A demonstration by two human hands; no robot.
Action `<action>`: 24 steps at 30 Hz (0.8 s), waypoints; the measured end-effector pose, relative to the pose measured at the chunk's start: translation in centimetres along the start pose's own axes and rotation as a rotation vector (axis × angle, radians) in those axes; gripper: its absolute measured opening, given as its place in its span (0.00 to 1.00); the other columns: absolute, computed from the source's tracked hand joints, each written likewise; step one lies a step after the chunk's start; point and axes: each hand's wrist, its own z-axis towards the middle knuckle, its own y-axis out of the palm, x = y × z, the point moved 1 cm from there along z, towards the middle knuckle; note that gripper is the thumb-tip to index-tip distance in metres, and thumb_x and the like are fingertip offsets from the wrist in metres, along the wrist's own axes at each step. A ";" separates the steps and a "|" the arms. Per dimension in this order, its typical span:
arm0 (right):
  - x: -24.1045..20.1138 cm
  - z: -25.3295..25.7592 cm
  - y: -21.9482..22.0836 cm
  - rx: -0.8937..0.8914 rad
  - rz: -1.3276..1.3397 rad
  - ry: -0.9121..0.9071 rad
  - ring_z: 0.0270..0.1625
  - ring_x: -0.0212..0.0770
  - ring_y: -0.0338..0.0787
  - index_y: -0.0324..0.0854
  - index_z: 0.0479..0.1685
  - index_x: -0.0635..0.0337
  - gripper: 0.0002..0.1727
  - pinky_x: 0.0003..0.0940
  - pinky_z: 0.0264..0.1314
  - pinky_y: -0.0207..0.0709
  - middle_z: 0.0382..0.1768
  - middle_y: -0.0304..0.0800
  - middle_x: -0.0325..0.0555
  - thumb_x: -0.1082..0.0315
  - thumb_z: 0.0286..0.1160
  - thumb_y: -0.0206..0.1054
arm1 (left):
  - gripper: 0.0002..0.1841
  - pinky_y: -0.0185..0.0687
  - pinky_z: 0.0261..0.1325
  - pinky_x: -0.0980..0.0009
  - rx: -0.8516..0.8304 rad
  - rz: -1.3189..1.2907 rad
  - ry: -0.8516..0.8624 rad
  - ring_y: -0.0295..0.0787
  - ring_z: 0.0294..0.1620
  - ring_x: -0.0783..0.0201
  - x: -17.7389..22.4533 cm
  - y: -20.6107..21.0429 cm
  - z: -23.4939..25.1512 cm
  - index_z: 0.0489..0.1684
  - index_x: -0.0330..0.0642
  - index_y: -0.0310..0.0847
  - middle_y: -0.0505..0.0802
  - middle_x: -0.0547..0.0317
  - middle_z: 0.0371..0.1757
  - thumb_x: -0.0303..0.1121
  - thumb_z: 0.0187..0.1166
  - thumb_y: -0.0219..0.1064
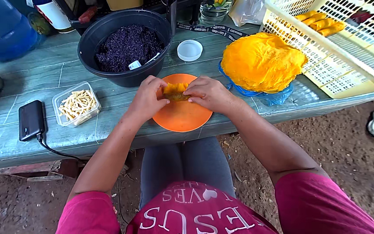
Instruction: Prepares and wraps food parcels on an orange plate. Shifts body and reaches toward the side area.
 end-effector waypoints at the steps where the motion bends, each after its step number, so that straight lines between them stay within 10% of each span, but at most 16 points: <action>1: 0.1 -0.1 0.1 -0.003 -0.010 -0.009 0.58 0.51 0.91 0.94 0.48 0.63 0.09 0.41 0.68 0.81 0.49 0.95 0.52 0.73 0.76 0.69 | 0.16 0.82 0.66 0.52 0.050 0.026 0.076 0.86 0.62 0.47 0.1 0.6 -0.5 0.53 0.33 0.87 0.89 0.41 0.58 0.27 0.68 0.79; 6: 0.5 0.4 0.1 -0.032 0.031 0.057 0.57 0.51 0.93 0.94 0.46 0.64 0.09 0.42 0.68 0.83 0.48 0.96 0.53 0.71 0.77 0.69 | 0.12 0.82 0.70 0.55 0.047 0.245 0.316 0.87 0.64 0.45 1.6 3.7 -1.2 0.55 0.33 0.90 0.92 0.43 0.56 0.29 0.81 0.68; 20: 4.1 6.9 -5.2 -0.295 0.165 0.601 0.47 0.42 0.91 0.91 0.51 0.60 0.11 0.48 0.59 0.81 0.44 0.94 0.48 0.71 0.85 0.62 | 0.28 0.81 0.70 0.49 -0.122 0.378 0.172 0.82 0.69 0.41 2.3 3.8 0.9 0.73 0.39 0.83 0.87 0.41 0.63 0.49 0.82 0.69; 24: 6.3 9.9 -6.3 -0.278 -0.085 0.621 0.65 0.56 0.88 0.89 0.59 0.62 0.16 0.58 0.72 0.74 0.57 0.92 0.58 0.74 0.86 0.56 | 0.30 0.81 0.70 0.47 -0.133 0.381 0.142 0.82 0.70 0.39 3.0 4.0 0.6 0.74 0.37 0.81 0.87 0.39 0.64 0.51 0.82 0.68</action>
